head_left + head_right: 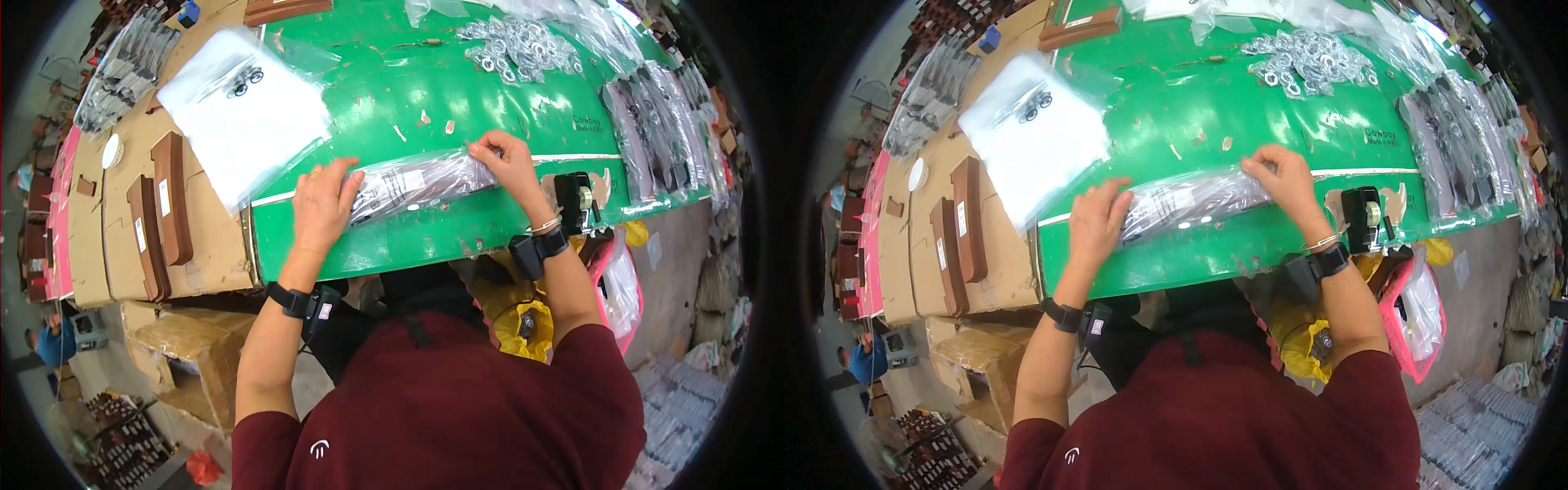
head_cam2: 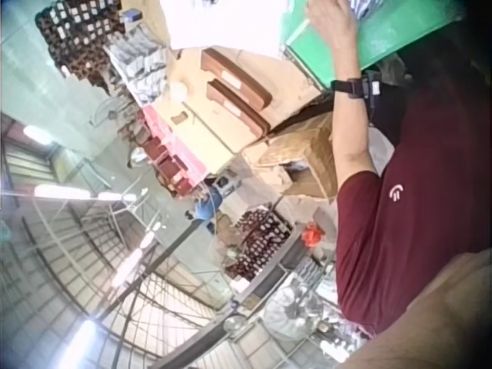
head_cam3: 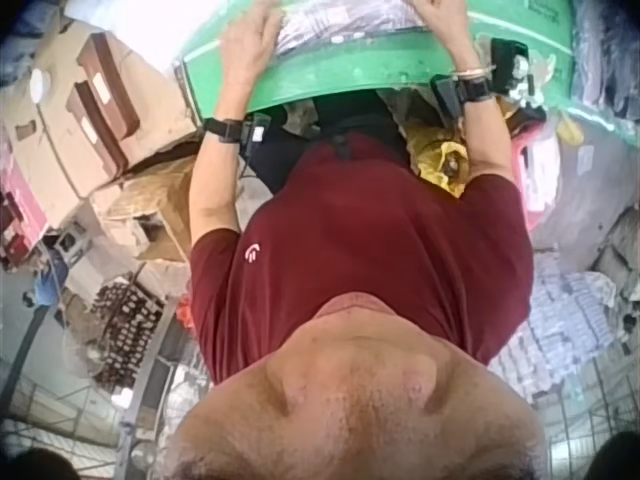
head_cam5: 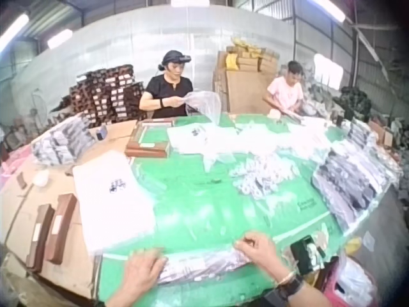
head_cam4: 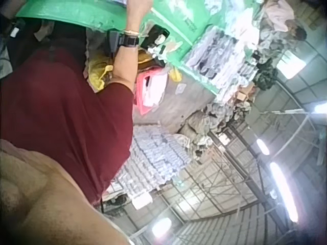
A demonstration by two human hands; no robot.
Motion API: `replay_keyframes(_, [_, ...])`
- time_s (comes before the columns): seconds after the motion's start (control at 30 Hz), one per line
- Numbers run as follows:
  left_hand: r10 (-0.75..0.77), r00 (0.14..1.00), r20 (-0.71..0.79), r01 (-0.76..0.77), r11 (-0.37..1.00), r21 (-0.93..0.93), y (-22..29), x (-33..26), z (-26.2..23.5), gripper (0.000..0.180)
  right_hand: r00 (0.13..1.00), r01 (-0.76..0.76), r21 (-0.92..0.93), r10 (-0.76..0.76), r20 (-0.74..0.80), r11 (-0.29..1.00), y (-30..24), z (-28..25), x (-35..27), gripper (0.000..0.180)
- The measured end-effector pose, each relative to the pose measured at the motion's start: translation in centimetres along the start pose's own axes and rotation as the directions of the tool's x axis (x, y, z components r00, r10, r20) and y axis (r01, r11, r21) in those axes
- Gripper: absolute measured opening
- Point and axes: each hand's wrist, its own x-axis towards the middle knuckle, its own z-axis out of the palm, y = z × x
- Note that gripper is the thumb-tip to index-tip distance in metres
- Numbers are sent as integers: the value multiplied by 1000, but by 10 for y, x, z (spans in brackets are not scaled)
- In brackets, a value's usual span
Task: Packaging wooden furniture parts into plastic bags and sealing them with tape for shipment.
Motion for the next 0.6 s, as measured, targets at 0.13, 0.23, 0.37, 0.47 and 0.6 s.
replay_keyframes(0.13, [-14,999,-32,14,1000,1,7,-1,3,28,993,73,-280,-42,115,957,-26,-11,3,33])
replay_keyframes(0.23, [-30,998,-49,31,999,24,7,0,4,30,854,463,-402,-518,-36,790,-53,4,15,28])
replay_keyframes(0.37, [-23,998,-53,24,999,22,4,-1,6,30,901,433,-296,-398,173,851,-79,41,13,26])
replay_keyframes(0.47, [-29,999,-34,30,999,28,8,1,4,29,941,275,-258,-205,269,926,-76,46,22,35])
replay_keyframes(0.6, [-6,999,-46,7,1000,27,3,-1,8,29,939,79,49,-90,332,996,-47,59,38,35])
